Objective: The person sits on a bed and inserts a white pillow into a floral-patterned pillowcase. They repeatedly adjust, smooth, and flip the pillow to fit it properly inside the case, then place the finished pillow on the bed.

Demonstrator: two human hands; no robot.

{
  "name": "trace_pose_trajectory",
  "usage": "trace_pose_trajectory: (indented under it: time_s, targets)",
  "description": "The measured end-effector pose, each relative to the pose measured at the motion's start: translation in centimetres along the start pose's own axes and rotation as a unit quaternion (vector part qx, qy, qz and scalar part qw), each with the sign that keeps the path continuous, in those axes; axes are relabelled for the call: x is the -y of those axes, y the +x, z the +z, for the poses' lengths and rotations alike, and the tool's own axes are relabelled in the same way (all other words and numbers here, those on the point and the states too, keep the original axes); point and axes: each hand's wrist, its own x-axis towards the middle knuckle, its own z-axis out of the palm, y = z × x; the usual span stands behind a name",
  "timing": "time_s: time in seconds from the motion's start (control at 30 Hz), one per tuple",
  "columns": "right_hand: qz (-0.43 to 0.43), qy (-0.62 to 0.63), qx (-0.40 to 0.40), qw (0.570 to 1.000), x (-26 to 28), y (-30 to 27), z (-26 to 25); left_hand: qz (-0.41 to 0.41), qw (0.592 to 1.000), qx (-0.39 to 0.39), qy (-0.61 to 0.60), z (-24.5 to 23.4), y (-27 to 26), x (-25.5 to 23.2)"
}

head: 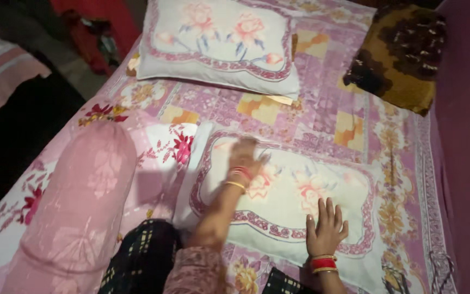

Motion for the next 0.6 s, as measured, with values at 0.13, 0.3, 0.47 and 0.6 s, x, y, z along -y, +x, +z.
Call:
trace_pose_trajectory:
  time_s: [0.13, 0.3, 0.47, 0.6]
  targets:
    - [0.005, 0.004, 0.006, 1.0, -0.1, -0.8, -0.5, -0.134, 0.986, -0.059, -0.077, 0.6, -1.2, 7.7]
    - [0.016, 0.009, 0.005, 1.0, 0.1, -0.2, -0.4, -0.304, 0.929, -0.002, -0.213, -0.4, -2.0, 12.7]
    - [0.015, 0.006, 0.006, 1.0, 0.1, -0.7, -0.7, -0.183, 0.971, -0.141, -0.064, 0.6, -0.2, 4.5]
    - [0.016, 0.026, 0.003, 1.0, 0.3, -0.3, -0.7, 0.017, 0.999, 0.011, -0.041, 0.9, 0.8, -5.1]
